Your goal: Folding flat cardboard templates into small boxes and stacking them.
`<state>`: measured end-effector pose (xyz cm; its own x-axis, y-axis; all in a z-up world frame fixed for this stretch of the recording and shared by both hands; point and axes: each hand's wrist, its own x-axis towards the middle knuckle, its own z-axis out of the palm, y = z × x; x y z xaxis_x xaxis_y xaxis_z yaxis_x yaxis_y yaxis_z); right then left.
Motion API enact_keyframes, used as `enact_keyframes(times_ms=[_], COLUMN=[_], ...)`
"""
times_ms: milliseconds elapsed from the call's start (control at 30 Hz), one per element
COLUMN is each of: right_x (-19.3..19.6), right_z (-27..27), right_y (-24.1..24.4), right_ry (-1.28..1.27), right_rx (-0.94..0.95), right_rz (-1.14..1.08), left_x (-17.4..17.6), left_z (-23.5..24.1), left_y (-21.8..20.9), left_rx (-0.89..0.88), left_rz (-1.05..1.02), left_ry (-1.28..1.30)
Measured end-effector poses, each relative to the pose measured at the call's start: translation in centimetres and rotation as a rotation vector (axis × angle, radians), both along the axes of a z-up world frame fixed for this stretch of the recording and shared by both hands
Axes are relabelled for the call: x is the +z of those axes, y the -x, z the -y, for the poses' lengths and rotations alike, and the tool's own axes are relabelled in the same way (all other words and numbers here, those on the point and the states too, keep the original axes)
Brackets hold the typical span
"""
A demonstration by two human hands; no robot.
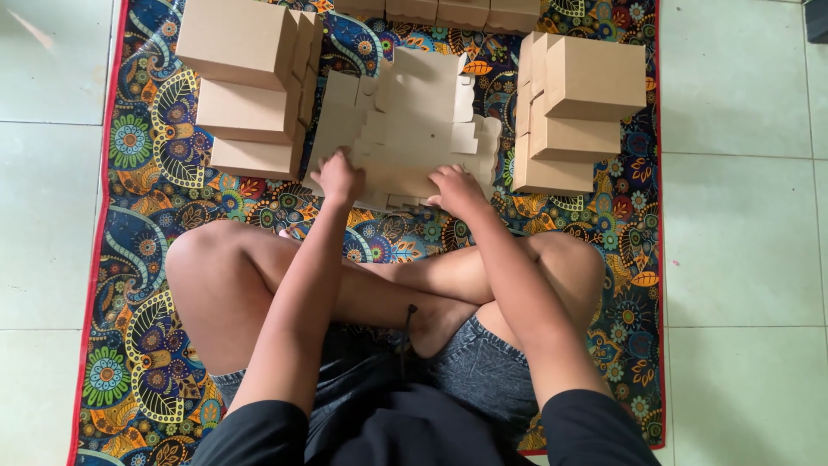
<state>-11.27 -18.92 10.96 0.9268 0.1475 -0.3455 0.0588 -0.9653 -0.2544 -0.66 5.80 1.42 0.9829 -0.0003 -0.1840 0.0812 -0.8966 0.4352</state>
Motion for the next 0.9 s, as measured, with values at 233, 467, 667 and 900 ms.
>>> enact_keyframes(times_ms=[233, 467, 667, 900], right_x=[1.7, -2.1, -5.3, 0.6], right_z=[-0.2, 0.3, 1.5, -1.3], right_y=[-0.2, -1.3, -2.1, -0.4], right_ry=[-0.014, 0.069, 0.01, -0.074], right_rx=[-0.016, -0.044, -0.036, -0.068], right_rz=[0.045, 0.068, 0.444, 0.594], left_x=[2.3, -2.1, 1.4, -1.2], left_z=[-0.3, -1.5, -0.3, 4.3], left_y=[-0.3, -2.2, 0.1, 1.9], left_rx=[0.122, -0.008, -0.087, 0.491], left_rz=[0.045, -0.047, 0.125, -0.29], left_ry=[0.66, 0.342, 0.213, 1.309])
